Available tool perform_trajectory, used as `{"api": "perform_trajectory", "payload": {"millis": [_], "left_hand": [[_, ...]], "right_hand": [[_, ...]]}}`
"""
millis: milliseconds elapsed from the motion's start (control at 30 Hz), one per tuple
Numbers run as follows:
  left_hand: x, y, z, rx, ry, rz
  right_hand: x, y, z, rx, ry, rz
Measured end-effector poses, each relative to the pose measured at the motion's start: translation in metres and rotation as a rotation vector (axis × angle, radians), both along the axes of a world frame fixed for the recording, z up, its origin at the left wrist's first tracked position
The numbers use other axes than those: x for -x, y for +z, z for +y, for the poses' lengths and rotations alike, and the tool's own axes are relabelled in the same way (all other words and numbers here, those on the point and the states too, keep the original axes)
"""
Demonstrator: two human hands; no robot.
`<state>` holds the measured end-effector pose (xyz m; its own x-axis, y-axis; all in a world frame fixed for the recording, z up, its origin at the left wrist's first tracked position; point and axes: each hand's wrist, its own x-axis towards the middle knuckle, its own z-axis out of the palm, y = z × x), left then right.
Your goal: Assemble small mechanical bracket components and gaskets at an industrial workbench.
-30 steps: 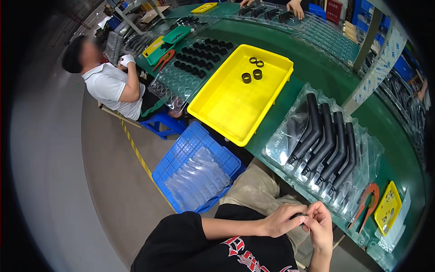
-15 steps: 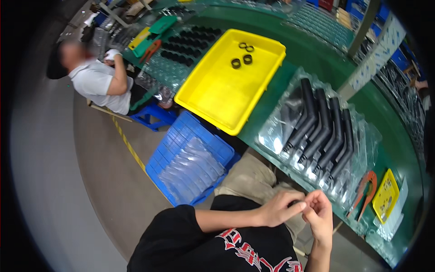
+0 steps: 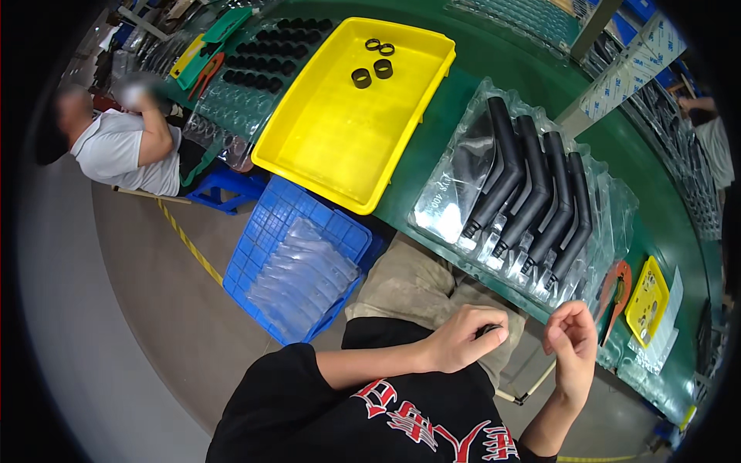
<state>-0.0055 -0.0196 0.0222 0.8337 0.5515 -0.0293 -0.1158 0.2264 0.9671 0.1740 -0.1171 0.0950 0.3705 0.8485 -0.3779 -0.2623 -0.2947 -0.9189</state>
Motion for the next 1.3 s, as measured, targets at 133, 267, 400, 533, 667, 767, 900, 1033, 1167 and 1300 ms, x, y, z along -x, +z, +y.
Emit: {"api": "perform_trajectory", "payload": {"millis": [133, 267, 400, 533, 667, 767, 900, 1033, 1167, 1300], "left_hand": [[0.002, -0.003, 0.004, 0.045, -0.012, -0.012], [0.006, -0.011, 0.014, 0.129, 0.017, 0.008], [0.006, -0.021, 0.014, 0.204, -0.021, -0.058], [0.008, -0.023, 0.016, 0.212, -0.042, -0.011], [0.004, -0.021, 0.011, 0.205, -0.044, -0.035], [0.003, -0.019, 0.010, 0.204, -0.046, -0.021], [-0.001, -0.021, 0.010, 0.212, -0.040, 0.001], [-0.002, -0.022, 0.005, 0.188, -0.059, 0.005], [-0.001, -0.021, 0.005, 0.168, -0.015, 0.037], [-0.003, -0.017, 0.000, 0.156, 0.051, 0.049]], "right_hand": [[-0.005, 0.004, 0.002, 0.042, -0.072, -0.075], [-0.011, 0.004, 0.008, -0.015, -0.078, -0.143], [-0.029, 0.003, -0.001, -0.005, -0.229, -0.197], [-0.048, -0.002, -0.026, -0.017, -0.397, -0.158], [-0.071, -0.006, -0.052, 0.062, -0.568, -0.439], [-0.112, -0.011, -0.086, 0.141, -0.803, -0.820], [-0.185, -0.024, -0.143, 0.245, -1.033, -0.912], [-0.273, -0.052, -0.182, 0.594, -0.817, -0.993], [-0.336, -0.083, -0.161, 0.742, -0.618, -1.136], [-0.385, -0.107, -0.164, 0.873, -0.486, -1.283]]}}
